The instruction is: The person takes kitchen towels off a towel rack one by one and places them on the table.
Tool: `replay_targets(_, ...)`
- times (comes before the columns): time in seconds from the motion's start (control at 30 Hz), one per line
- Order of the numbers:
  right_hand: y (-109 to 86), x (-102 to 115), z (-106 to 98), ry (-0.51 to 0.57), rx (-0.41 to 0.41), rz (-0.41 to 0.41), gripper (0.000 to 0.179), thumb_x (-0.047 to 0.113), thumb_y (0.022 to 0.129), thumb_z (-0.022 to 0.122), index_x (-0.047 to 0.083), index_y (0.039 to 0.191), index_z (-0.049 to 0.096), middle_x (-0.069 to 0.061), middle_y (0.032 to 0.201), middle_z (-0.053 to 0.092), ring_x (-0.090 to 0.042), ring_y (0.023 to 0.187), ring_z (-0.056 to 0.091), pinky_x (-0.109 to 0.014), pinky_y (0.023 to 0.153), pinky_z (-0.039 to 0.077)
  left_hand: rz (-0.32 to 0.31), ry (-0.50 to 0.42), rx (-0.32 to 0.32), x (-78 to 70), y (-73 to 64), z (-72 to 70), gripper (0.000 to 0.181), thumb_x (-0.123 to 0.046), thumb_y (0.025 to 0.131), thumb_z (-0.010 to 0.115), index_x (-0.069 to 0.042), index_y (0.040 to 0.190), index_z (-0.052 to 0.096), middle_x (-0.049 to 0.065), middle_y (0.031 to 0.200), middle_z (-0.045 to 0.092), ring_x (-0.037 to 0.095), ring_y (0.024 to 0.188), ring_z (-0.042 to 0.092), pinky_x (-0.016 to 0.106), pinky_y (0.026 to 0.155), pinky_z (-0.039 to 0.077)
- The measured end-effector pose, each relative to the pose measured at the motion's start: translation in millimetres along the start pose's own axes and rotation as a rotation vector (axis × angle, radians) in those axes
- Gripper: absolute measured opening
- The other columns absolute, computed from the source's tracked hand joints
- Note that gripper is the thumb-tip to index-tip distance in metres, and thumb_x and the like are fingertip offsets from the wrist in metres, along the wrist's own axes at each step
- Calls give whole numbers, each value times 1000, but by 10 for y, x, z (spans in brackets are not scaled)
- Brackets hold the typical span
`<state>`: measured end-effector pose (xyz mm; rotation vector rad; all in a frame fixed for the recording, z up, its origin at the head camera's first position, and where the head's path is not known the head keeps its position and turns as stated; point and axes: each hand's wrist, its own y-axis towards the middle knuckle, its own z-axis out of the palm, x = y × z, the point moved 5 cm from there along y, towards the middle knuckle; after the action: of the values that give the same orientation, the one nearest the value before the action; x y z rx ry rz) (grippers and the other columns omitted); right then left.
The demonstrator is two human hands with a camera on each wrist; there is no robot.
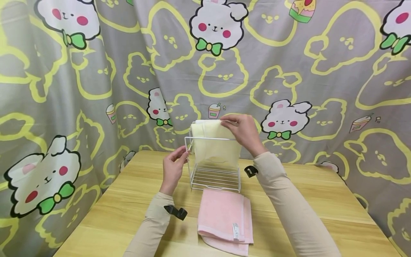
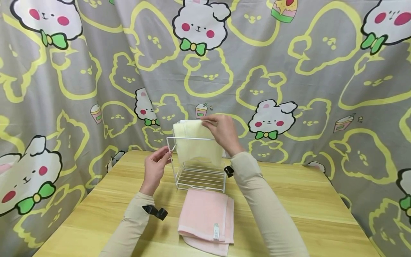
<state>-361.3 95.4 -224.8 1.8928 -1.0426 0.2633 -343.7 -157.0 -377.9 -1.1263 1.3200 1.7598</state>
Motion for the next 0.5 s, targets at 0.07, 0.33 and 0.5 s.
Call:
replay_targets(0.07,-5,31,-28,-1,-15,-12,18,22,94,76,12,108,81,-7,108,78,-23,104,75,-40,92,61,2,1,2,-4,-2,-1,25,-1,95,71,5,119,73,23,111,74,6,85,67,18,73,62)
replay_targets(0.33,-28,145,-134,5,-60,-34,20,21,93,77,12,110,81,-8,108,78,-24,106,74,-41,92,61,27,-16,10,-22,1,-1,24,0,94,72,7,117,72,27,110,73,7,83,67,18,70,62)
replay_targets(0.5,-46,222,-191,13,-72,-43,21,22,93,76,12,111,81,-8,109,78,-25,107,73,-42,94,60,18,-11,7,-8,4,-5,24,-1,93,73,6,116,73,26,109,73,7,83,67,18,71,62)
